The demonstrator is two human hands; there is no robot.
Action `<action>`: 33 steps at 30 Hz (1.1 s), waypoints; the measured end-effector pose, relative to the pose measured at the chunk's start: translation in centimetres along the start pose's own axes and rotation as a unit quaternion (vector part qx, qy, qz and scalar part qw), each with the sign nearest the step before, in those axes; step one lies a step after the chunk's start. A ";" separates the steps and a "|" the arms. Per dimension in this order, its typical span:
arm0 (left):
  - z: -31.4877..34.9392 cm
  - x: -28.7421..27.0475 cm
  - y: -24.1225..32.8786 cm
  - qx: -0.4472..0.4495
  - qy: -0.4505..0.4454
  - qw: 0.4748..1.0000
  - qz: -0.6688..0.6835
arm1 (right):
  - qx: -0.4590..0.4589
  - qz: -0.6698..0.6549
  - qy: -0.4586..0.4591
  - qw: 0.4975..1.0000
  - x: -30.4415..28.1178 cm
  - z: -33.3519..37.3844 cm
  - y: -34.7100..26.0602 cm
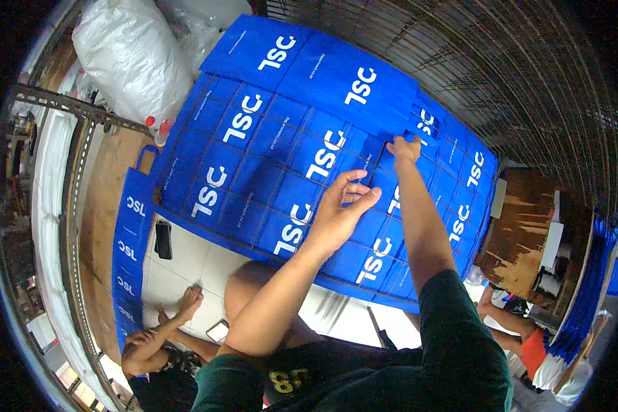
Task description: The person sits on the floor and repeatedly folds blue TSC-branded banners by hand. They pick up a banner, fold it in half, and place it on a growing stack. The process is repetitive, with the person handling one banner at a time.
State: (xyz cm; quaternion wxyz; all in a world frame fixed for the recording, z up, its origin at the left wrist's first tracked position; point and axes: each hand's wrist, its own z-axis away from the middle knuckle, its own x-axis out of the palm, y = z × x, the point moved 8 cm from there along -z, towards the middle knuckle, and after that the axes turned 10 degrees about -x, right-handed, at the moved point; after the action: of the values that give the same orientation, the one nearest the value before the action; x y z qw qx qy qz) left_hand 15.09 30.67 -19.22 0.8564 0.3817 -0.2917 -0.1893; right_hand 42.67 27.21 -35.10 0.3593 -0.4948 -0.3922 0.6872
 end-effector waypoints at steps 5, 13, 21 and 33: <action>0.5 0.1 0.4 -0.006 -0.003 1.000 -0.010 | -0.022 0.011 0.040 0.999 -0.4 -0.9 0.5; 1.0 0.3 0.7 -0.018 -0.030 0.999 -0.017 | 0.049 0.040 0.017 0.998 -0.7 0.8 -0.4; 1.6 1.3 0.3 -0.039 -0.046 0.998 -0.031 | -0.423 0.297 -0.105 0.850 -1.2 7.8 -8.3; 2.4 1.4 -2.0 -0.044 -0.029 0.993 -0.101 | -0.393 0.307 -0.121 0.858 -24.4 14.0 -2.8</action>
State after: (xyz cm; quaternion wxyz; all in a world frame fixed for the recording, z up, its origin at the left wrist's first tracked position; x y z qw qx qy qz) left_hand 14.44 27.34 -18.96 0.8400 0.3652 -0.2681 -0.2985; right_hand 35.69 4.29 -20.05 -0.1445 -0.6035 -0.4982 0.6056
